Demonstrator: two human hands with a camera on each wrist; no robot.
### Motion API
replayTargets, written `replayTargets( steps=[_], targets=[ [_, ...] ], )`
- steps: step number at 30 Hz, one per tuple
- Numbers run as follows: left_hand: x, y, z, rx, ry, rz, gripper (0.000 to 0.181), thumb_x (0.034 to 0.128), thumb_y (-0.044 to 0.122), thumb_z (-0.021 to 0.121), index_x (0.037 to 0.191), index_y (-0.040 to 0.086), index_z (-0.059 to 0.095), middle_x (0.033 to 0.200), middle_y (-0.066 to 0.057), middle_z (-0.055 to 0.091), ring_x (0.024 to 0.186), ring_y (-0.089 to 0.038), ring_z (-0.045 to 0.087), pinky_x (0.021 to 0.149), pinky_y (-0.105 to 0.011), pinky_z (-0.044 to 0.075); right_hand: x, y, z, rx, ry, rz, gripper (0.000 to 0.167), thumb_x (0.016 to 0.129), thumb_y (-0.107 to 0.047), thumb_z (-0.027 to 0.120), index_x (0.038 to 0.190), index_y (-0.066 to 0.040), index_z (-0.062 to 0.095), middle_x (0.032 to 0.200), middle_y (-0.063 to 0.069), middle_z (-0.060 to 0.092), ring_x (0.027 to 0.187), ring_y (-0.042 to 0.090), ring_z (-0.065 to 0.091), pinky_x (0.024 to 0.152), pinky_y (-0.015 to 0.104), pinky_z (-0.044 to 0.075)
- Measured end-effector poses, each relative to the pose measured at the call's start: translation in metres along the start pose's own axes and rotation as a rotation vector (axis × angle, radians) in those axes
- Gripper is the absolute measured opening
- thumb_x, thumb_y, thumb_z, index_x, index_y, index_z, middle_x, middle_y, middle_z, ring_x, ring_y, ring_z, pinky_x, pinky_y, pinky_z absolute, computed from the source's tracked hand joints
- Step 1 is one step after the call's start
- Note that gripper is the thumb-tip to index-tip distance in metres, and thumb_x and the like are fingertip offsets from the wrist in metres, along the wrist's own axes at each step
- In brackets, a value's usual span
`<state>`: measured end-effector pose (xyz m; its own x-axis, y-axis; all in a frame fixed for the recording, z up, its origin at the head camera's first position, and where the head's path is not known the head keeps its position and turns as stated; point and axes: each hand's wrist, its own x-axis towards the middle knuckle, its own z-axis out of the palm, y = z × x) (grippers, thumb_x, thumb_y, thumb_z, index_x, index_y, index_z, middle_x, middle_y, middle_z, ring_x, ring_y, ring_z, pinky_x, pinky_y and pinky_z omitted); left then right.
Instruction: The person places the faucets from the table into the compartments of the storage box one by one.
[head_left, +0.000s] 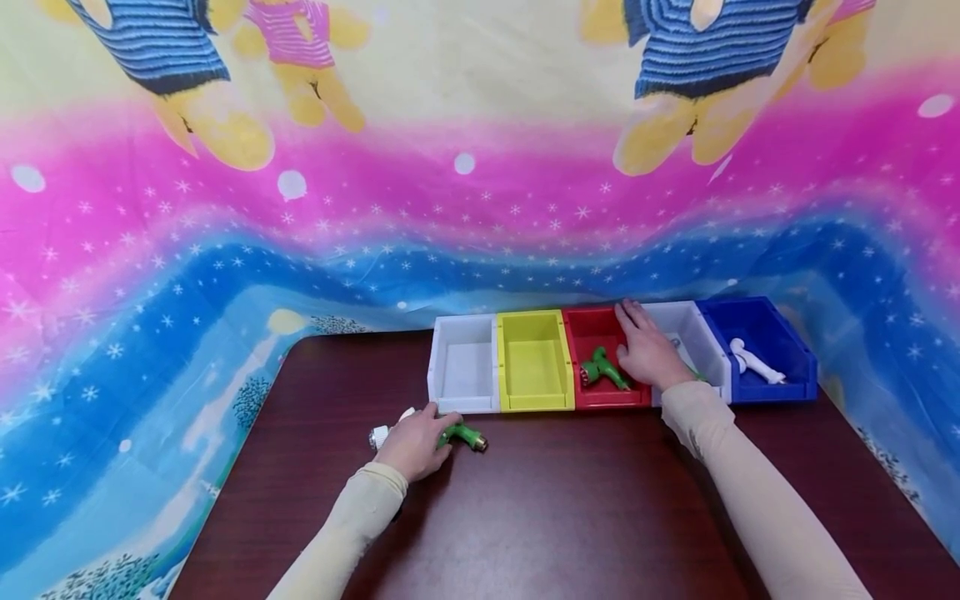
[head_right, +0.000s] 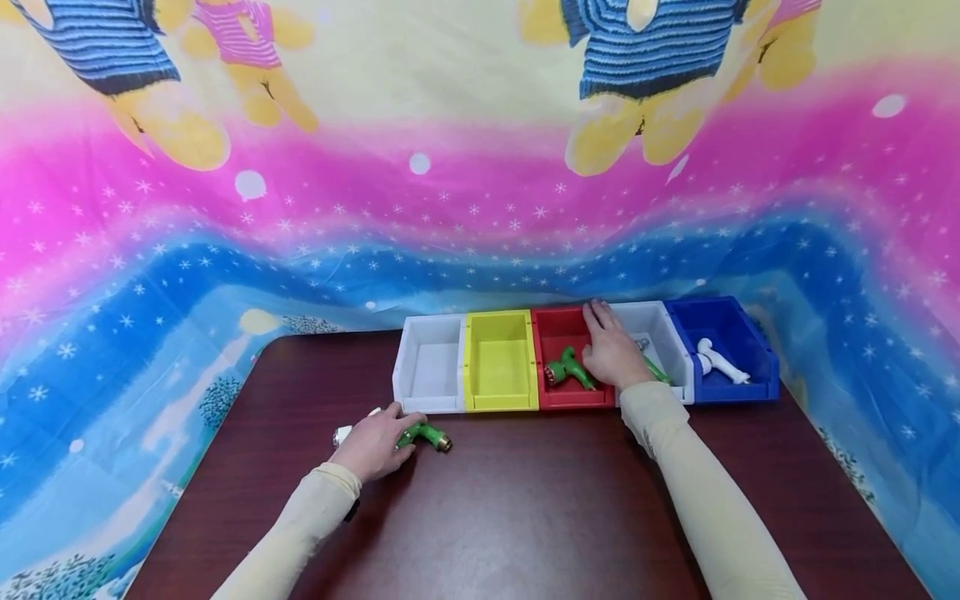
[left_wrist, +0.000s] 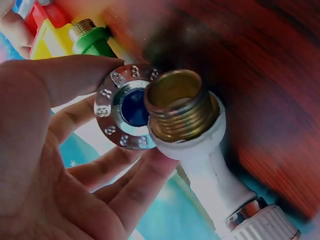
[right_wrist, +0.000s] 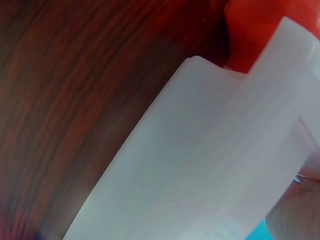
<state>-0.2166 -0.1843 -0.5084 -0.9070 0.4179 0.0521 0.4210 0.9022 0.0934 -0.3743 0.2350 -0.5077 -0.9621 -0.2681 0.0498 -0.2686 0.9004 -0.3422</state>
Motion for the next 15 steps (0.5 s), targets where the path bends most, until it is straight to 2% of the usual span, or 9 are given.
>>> replayTargets(
  steps=[2, 7, 15],
  targets=[
    [0.0002, 0.0008, -0.0002, -0.014, -0.027, -0.010, 0.038, 0.0889, 0.022, 0.078, 0.125, 0.023, 0.067, 0.096, -0.007, 0.060, 0.078, -0.022, 0.060, 0.073, -0.041, 0.055, -0.0005, -0.0002, -0.0002, 0.001, 0.001, 0.003, 0.078, 0.102, -0.017, 0.053, 0.167, -0.004, 0.012, 0.174, 0.020, 0.005, 0.160, 0.040, 0.001, 0.123, 0.064, 0.021],
    [0.0006, 0.0030, -0.0021, -0.034, -0.063, 0.008, 0.039, 0.0842, 0.023, 0.077, 0.122, 0.021, 0.070, 0.095, -0.005, 0.062, 0.081, -0.021, 0.060, 0.078, -0.041, 0.054, -0.0009, -0.0008, -0.0008, -0.001, 0.000, 0.011, 0.078, 0.102, -0.017, 0.053, 0.167, -0.005, 0.013, 0.174, 0.020, 0.005, 0.160, 0.040, 0.002, 0.123, 0.065, 0.020],
    [-0.0013, 0.0095, -0.0076, 0.033, -0.041, 0.120, 0.034, 0.0762, 0.026, 0.077, 0.110, 0.024, 0.070, 0.084, 0.005, 0.054, 0.073, -0.012, 0.049, 0.067, -0.032, 0.048, -0.0003, -0.0014, 0.0001, 0.000, 0.001, 0.013, 0.078, 0.102, -0.017, 0.054, 0.167, -0.007, 0.014, 0.174, 0.019, 0.006, 0.161, 0.040, 0.002, 0.121, 0.066, 0.022]
  ],
)
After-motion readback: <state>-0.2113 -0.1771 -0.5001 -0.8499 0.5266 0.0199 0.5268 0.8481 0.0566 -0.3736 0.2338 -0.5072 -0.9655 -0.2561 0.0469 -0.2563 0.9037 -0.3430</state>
